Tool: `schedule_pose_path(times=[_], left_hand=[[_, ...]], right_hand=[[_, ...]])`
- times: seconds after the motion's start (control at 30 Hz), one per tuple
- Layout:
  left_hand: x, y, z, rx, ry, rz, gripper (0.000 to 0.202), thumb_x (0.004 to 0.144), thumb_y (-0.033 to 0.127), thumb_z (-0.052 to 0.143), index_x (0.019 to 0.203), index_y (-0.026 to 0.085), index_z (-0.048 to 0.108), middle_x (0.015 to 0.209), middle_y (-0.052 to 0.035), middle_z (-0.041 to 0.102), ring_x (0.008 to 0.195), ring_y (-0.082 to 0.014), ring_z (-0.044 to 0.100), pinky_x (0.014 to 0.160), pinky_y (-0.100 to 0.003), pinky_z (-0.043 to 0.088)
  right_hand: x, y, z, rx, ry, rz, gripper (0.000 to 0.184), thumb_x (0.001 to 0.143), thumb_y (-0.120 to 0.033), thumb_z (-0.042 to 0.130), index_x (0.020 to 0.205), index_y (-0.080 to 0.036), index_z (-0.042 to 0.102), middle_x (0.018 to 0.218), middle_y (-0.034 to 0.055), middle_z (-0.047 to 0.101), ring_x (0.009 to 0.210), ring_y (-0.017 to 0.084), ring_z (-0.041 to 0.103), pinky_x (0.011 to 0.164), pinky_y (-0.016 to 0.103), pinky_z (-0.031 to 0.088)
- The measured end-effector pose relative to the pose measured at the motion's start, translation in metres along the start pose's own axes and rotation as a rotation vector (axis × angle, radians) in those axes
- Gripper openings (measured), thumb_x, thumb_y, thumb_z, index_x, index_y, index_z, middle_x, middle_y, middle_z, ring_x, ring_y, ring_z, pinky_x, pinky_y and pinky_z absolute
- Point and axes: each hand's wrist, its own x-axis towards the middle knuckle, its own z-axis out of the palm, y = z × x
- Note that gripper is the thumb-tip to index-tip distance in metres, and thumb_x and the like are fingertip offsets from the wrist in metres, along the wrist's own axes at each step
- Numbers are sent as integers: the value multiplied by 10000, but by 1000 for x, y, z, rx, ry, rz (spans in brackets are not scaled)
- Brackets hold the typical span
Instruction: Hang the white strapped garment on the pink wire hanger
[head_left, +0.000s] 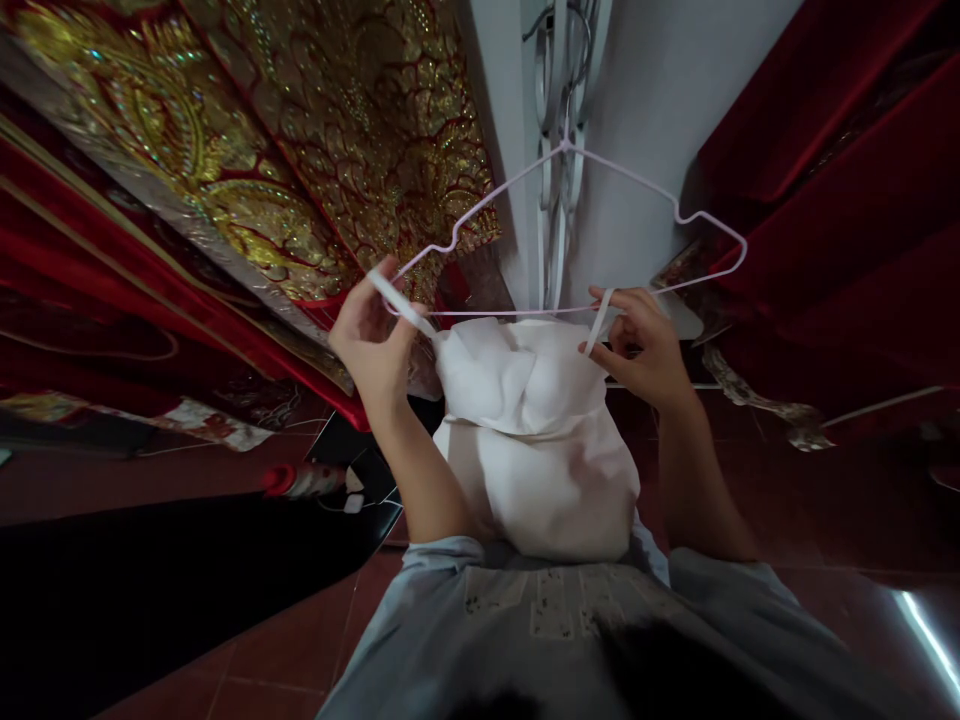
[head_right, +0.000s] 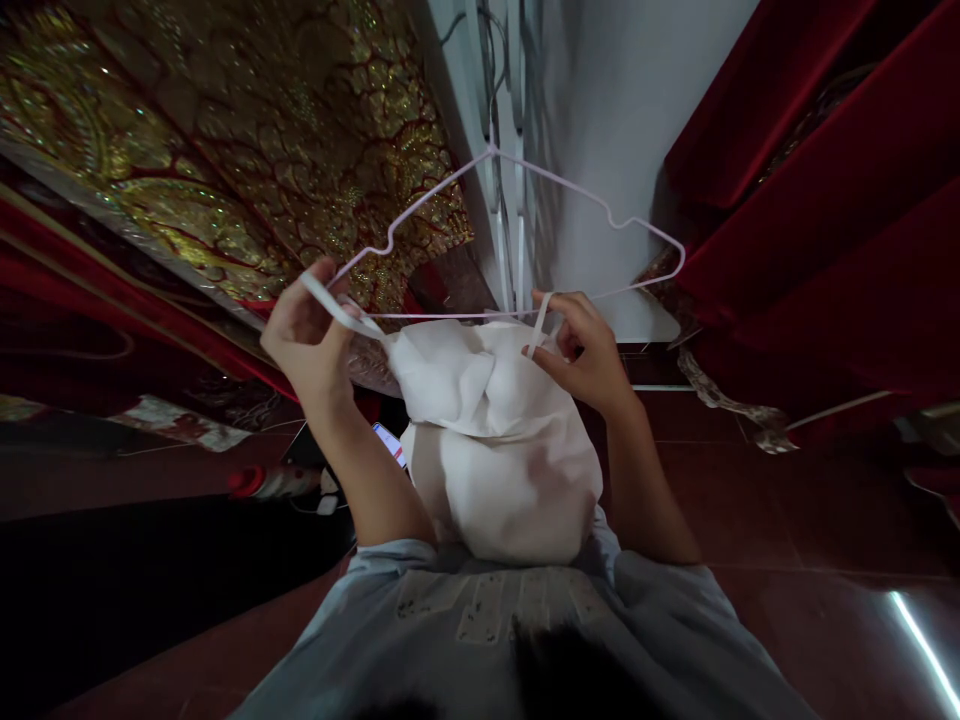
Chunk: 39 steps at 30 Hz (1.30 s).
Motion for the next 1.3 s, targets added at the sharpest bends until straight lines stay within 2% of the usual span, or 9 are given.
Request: schedule_pose_path(times=[0.1,0.2,0.43,0.53,0.67,0.77,0.83,1.1,1.3], left_hand=[[28,17,9,101,-332,31,466,743,376,1031,1126,200,832,1031,-40,802,939,-197,754,881,-343,619],[42,25,23,177,-395,45,267,810,298,990,923,181,779,709,44,588,655,-108,538,655,-267,476],[-9,-2,41,-327,135,-330,263,961,486,819,1057,256,736,803,17,692,714,-139,675,680,-264,565],[-41,-10,50,-486,115,-429,400,958,631,790,1054,253,701,900,-23,787,855,-178,790,820,-297,628],[-54,-13,59,-502,126,-363,460,948,682,797,968,248,643,877,-21,806,811,-160,804,814,-268,616],[-45,-12,56,-440,162,-321,528,905,743,804,937,250,618,805,4,752,795,-165,796,799,-267,618],[-40,-11,52,-414,180,-315,555,876,767,814,918,252,611,769,15,706,798,-168,787,795,-269,621],[-43,-8,52,-445,182,-333,549,855,746,845,900,254,605,750,20,638,754,-160,735,729,-267,578],[-42,-5,49,-408,162,-314,553,880,764,812,880,255,596,754,12,641,723,-153,696,707,-270,548]], right_hand=[[-1,0,3,-13,-18,11,627,871,-518,891,1446,-336,721,1236,72,670,601,83,457,534,300,481],[-4,3,5,-27,-3,23,648,853,-527,899,1439,-320,716,1189,69,651,640,100,484,561,303,496],[-7,1,9,-25,16,35,635,857,-558,895,1420,-326,715,1245,74,665,643,94,489,551,294,493],[-7,-2,15,-13,12,10,615,864,-530,883,1416,-320,715,1287,96,683,779,157,611,588,304,544],[-6,16,5,-20,334,-49,550,827,-525,896,1305,-306,738,1350,104,683,1071,259,719,826,427,666],[3,43,-22,28,720,-43,464,811,-512,887,1169,-254,743,1094,85,719,940,238,734,870,466,652],[16,55,-42,41,820,-38,380,807,-467,887,1075,-235,750,990,84,707,860,222,713,809,440,631],[67,10,-66,-147,337,-18,300,785,-281,919,999,-213,720,948,44,738,889,181,666,881,394,563],[67,-2,-61,-375,325,26,593,546,-33,931,1046,-227,678,1038,27,693,1024,231,605,991,448,530]])
